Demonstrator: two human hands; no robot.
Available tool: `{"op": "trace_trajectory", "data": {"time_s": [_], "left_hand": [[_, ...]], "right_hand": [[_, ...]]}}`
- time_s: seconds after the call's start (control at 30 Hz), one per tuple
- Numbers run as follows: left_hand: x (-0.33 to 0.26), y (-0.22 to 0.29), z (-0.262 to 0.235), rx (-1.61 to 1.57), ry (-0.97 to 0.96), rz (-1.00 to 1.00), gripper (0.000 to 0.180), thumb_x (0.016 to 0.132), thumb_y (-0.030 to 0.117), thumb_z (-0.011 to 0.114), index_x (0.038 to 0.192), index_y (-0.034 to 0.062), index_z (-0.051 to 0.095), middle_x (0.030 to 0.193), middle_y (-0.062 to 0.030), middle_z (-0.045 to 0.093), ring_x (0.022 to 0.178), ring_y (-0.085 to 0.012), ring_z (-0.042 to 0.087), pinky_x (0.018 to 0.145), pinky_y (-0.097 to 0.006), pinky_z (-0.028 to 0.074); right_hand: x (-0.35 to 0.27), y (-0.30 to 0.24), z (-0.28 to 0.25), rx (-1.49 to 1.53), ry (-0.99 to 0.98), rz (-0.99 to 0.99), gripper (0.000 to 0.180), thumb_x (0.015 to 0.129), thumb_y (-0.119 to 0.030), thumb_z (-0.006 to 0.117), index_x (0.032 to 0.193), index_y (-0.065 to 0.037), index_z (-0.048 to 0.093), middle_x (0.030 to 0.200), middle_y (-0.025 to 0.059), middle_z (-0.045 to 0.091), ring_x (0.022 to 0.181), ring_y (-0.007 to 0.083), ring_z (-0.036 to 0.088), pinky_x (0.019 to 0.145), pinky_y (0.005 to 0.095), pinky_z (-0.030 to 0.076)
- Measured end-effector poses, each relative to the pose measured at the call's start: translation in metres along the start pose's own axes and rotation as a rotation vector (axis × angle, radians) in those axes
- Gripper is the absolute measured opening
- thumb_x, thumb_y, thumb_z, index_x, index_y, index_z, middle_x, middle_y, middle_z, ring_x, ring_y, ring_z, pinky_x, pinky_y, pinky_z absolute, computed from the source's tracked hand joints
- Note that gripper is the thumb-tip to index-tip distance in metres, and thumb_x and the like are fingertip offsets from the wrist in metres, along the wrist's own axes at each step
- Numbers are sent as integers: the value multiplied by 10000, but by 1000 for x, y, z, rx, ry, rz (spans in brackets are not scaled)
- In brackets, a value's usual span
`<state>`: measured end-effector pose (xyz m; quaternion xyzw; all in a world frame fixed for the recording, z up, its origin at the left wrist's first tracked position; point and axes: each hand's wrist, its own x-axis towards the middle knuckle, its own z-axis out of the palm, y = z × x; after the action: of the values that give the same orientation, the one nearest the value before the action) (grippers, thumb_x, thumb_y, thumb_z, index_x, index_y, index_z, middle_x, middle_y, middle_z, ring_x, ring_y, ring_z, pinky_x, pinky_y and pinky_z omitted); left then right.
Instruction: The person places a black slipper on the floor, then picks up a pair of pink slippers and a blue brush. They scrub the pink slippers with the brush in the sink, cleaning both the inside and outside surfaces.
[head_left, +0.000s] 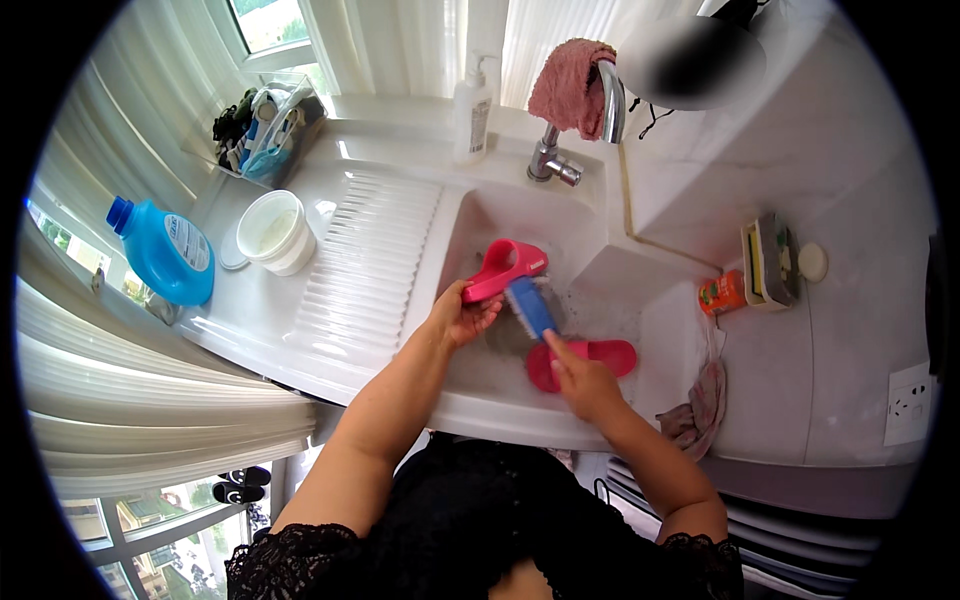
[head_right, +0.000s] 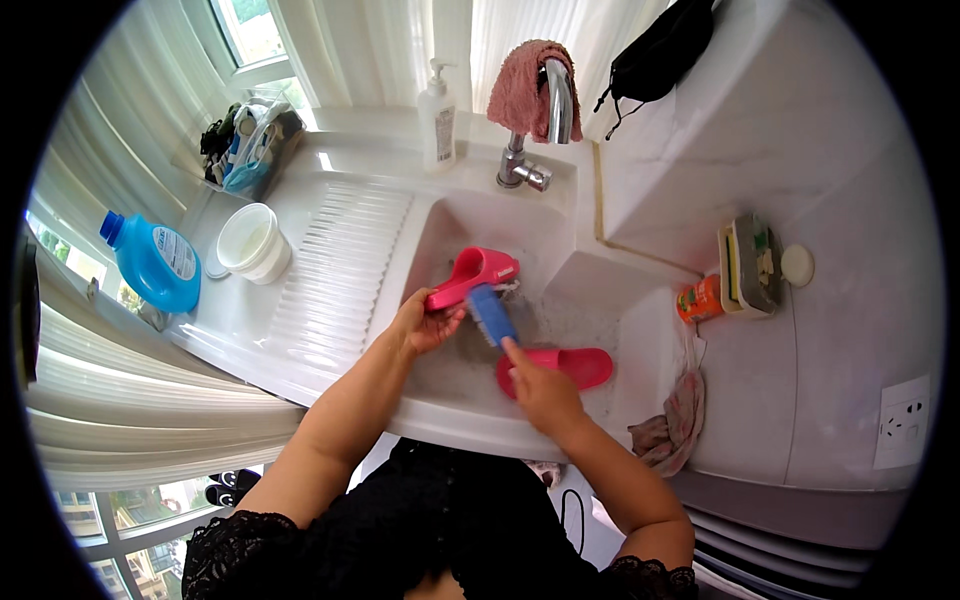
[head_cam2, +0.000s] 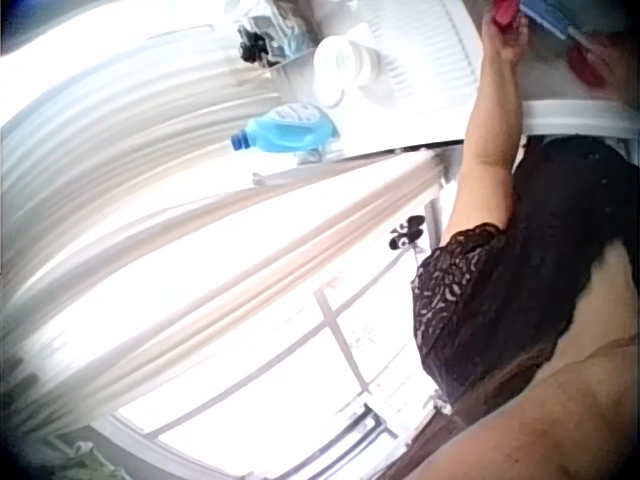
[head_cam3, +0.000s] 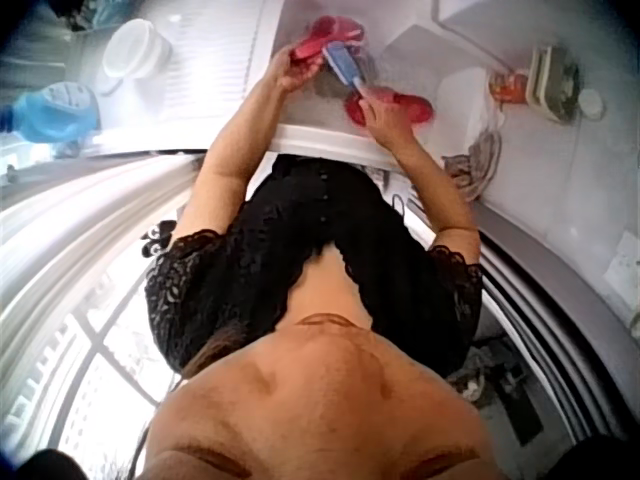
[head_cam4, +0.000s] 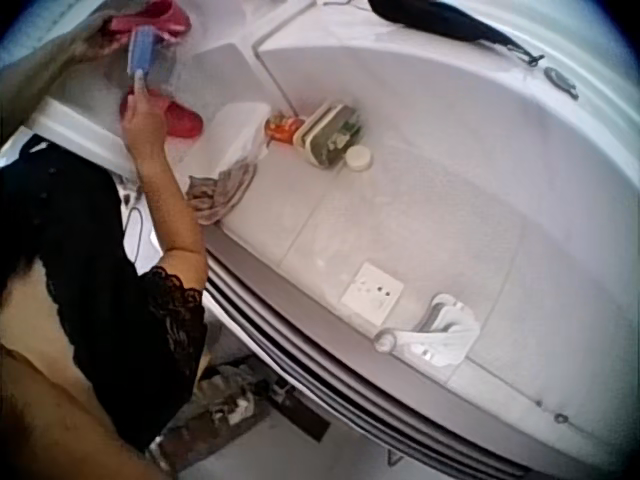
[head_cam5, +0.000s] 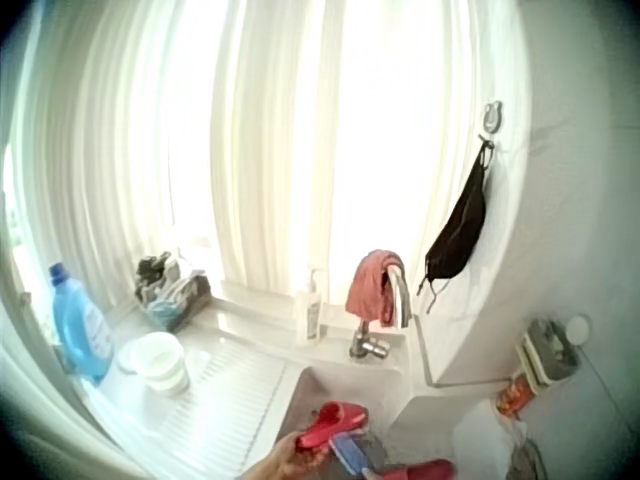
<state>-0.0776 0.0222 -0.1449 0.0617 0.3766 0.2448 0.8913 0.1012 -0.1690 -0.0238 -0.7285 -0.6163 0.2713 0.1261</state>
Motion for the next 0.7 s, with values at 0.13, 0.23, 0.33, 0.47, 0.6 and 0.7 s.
{"op": "trace_trajectory", "data": {"time_s": [0.13,0.23,0.33,0.47,0.6,0.7], "left_hand": [[-2,-4,3,65,18,-26,308,927,264,383,1010,46,584,871,-100,673,813,-241,655,761,-407,547],[-22,-3,21,80,59,-38,270,916,220,392,984,46,587,860,-99,661,840,-247,642,820,-427,522],[-16,-4,20,14,-5,34,266,906,174,403,1027,45,602,896,-119,660,887,-255,641,841,-434,514],[-6,-6,9,-113,16,-12,275,915,169,393,1027,24,598,939,-149,651,952,-278,626,904,-462,485],[-9,-6,13,-102,86,-8,272,923,174,376,1003,21,587,1019,-164,637,991,-295,612,942,-480,460],[-9,-8,11,-90,76,-71,322,932,212,368,1124,13,533,1083,-194,604,1067,-331,569,972,-490,437]], "right_hand": [[13,-2,17,-71,38,-78,477,936,-237,469,1406,-222,388,786,195,642,687,387,619,607,499,471],[26,10,25,-124,32,-67,473,935,-233,470,1401,-216,395,747,192,635,659,371,618,586,498,469],[21,-4,31,-225,-1,-186,479,929,-231,476,1401,-217,394,705,182,621,625,352,613,568,495,473],[29,0,29,-202,35,-178,518,919,-192,435,1425,-258,353,699,169,597,626,352,620,581,519,480],[24,-13,39,-213,-7,-196,521,906,-189,464,1413,-266,373,706,186,610,637,377,615,595,518,484],[41,9,28,-90,77,-85,507,910,-200,467,1406,-266,385,736,212,626,663,402,613,614,520,485]]}}
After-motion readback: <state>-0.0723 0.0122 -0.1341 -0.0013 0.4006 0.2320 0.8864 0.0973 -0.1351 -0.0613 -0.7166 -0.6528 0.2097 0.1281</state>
